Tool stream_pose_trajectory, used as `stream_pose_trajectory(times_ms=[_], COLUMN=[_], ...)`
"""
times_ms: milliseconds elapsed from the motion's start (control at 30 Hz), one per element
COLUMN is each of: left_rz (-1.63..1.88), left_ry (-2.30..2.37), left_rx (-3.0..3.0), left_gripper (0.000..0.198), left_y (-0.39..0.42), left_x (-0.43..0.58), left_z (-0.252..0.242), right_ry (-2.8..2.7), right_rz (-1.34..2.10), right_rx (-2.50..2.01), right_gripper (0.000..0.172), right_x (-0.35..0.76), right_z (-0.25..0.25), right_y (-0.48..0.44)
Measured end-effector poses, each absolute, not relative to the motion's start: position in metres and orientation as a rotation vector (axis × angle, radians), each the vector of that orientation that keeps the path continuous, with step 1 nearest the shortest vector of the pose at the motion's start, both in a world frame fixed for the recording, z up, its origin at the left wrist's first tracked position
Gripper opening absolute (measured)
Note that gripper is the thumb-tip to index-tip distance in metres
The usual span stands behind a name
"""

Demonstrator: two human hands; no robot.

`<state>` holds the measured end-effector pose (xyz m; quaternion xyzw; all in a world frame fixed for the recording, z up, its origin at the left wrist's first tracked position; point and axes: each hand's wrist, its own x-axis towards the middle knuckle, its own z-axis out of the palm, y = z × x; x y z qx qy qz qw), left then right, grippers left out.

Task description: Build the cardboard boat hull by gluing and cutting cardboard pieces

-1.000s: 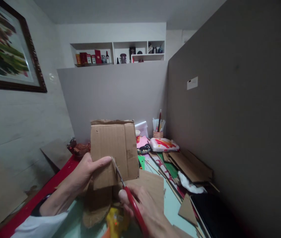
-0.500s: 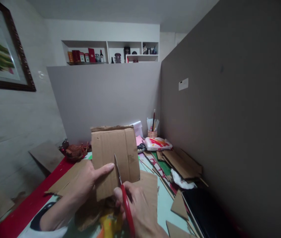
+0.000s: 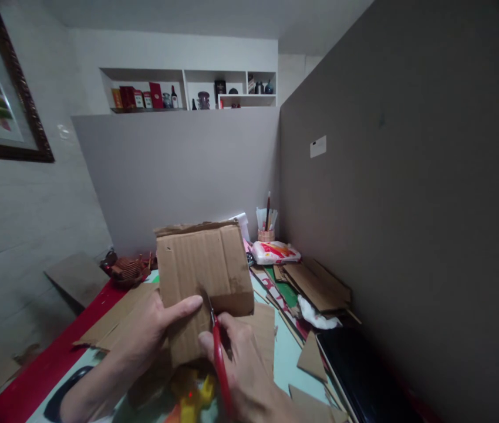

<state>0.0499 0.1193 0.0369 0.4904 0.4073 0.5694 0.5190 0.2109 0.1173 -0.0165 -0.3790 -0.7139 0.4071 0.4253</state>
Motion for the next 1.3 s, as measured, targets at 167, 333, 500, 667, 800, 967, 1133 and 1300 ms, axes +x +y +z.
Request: stream_pose_trajectory(times_ms=[167, 333, 500, 667, 800, 967, 1133, 1300], left_rz=[1.384, 1.352, 1.547, 1.565, 1.505, 1.473, 1.448, 1.456], left_ry=[0.946, 0.999, 1.070, 1.090, 1.113, 1.143, 1.076, 0.984], left_rx=[1.184, 1.082, 0.964, 1.079, 1.138, 1.159, 1.165, 1.142], left_gripper=[0.053, 0.054, 0.049, 0.038, 0.038, 0.039, 0.038, 0.039], left_y=[0.118, 0.118, 0.124, 0.125, 0.123, 0.120, 0.117, 0.119], left_x=[0.052, 0.047, 0.034, 0.033, 0.039, 0.041, 0.040, 0.041], left_z=[0.039, 0.044, 0.052, 0.051, 0.048, 0.050, 0.053, 0.052], right_ry=[-1.812, -1.838, -1.871, -1.865, -1.840, -1.854, -1.875, -1.879], right_rz=[0.915, 0.900, 0.976, 1.094, 1.119, 1.081, 0.997, 0.919], right_rx=[-0.953, -1.001, -1.007, -0.964, -0.978, -0.975, -0.987, -1.048], right_gripper=[0.045, 0.046, 0.048, 0.043, 0.037, 0.038, 0.043, 0.046], right_x=[0.209, 0.209, 0.204, 0.202, 0.205, 0.208, 0.208, 0.207], right_z=[-0.014, -0.012, -0.014, -0.017, -0.014, -0.011, -0.010, -0.012], right_y=[0.117, 0.117, 0.114, 0.113, 0.117, 0.117, 0.113, 0.111])
